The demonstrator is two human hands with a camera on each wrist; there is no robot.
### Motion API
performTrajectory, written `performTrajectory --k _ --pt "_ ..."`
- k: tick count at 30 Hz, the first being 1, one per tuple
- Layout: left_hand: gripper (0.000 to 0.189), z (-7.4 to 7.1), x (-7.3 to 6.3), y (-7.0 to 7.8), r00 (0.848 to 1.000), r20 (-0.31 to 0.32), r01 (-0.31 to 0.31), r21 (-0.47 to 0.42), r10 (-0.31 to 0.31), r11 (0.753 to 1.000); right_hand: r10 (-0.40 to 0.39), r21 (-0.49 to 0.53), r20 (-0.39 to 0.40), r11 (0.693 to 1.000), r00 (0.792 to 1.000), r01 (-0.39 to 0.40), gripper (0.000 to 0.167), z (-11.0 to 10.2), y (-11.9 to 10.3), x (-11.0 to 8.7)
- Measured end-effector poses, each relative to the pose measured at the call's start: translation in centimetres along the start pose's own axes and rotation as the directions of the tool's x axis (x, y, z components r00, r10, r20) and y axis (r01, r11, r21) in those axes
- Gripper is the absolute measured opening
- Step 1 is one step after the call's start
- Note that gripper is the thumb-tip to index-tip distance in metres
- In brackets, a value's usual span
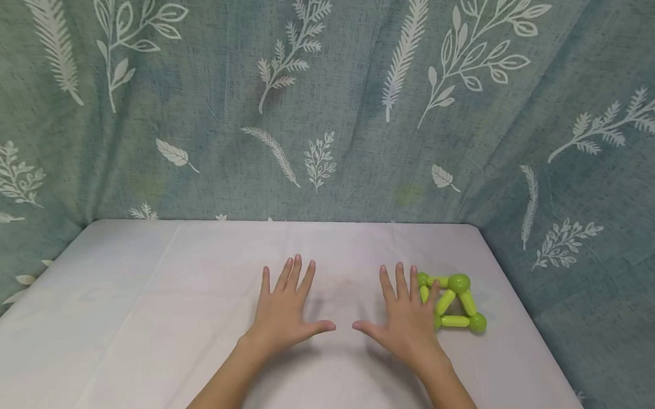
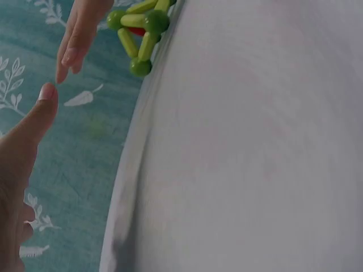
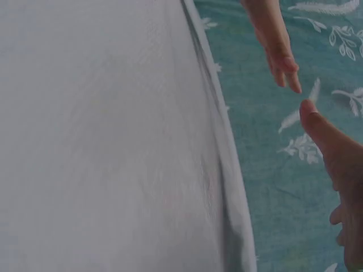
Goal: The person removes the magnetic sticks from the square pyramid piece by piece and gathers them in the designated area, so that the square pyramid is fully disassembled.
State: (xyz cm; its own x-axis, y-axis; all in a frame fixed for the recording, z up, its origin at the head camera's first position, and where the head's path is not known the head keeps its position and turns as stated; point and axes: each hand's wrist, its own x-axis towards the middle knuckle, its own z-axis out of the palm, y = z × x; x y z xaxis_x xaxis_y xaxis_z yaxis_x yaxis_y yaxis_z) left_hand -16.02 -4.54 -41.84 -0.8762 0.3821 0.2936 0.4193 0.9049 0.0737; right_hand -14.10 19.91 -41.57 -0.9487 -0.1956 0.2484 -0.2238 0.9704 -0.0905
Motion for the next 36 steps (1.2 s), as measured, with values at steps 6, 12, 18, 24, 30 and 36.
performTrajectory --k 6,12,18,24,30,36 --pt "0.113 0.9 1.0 1.2 0.999 0.039 -0.005 -0.020 0.006 1.000 0.044 -0.035 -0.038 0.998 0.998 -0.046 0.112 -0.7 1.9 -0.5" --pt "0.113 1.9 2.2 2.4 0.998 0.067 -0.013 -0.057 0.017 0.998 0.084 -0.041 -0.064 0.995 0.994 -0.086 0.116 -1.4 3.9 -0.9" --pt "0.114 2.7 3.5 3.9 0.995 0.089 -0.042 -0.070 0.048 0.997 0.107 -0.020 -0.091 0.994 0.990 -0.110 0.119 -1.6 5.8 -1.6" --pt "0.112 3.3 4.6 5.5 0.990 0.125 -0.053 -0.095 0.065 0.994 0.135 -0.008 -0.114 0.991 0.984 -0.136 0.121 -1.7 7.2 -2.2" --pt "0.111 4.8 5.5 7.3 0.984 0.150 -0.065 -0.198 0.096 0.978 0.167 0.018 -0.099 0.986 0.981 -0.166 0.127 -1.9 8.9 -3.1" --pt "0.109 6.1 5.8 9.1 0.983 0.167 -0.015 -0.361 0.081 0.932 0.184 0.077 -0.088 0.981 0.979 -0.178 0.131 -1.9 10.8 -4.3"
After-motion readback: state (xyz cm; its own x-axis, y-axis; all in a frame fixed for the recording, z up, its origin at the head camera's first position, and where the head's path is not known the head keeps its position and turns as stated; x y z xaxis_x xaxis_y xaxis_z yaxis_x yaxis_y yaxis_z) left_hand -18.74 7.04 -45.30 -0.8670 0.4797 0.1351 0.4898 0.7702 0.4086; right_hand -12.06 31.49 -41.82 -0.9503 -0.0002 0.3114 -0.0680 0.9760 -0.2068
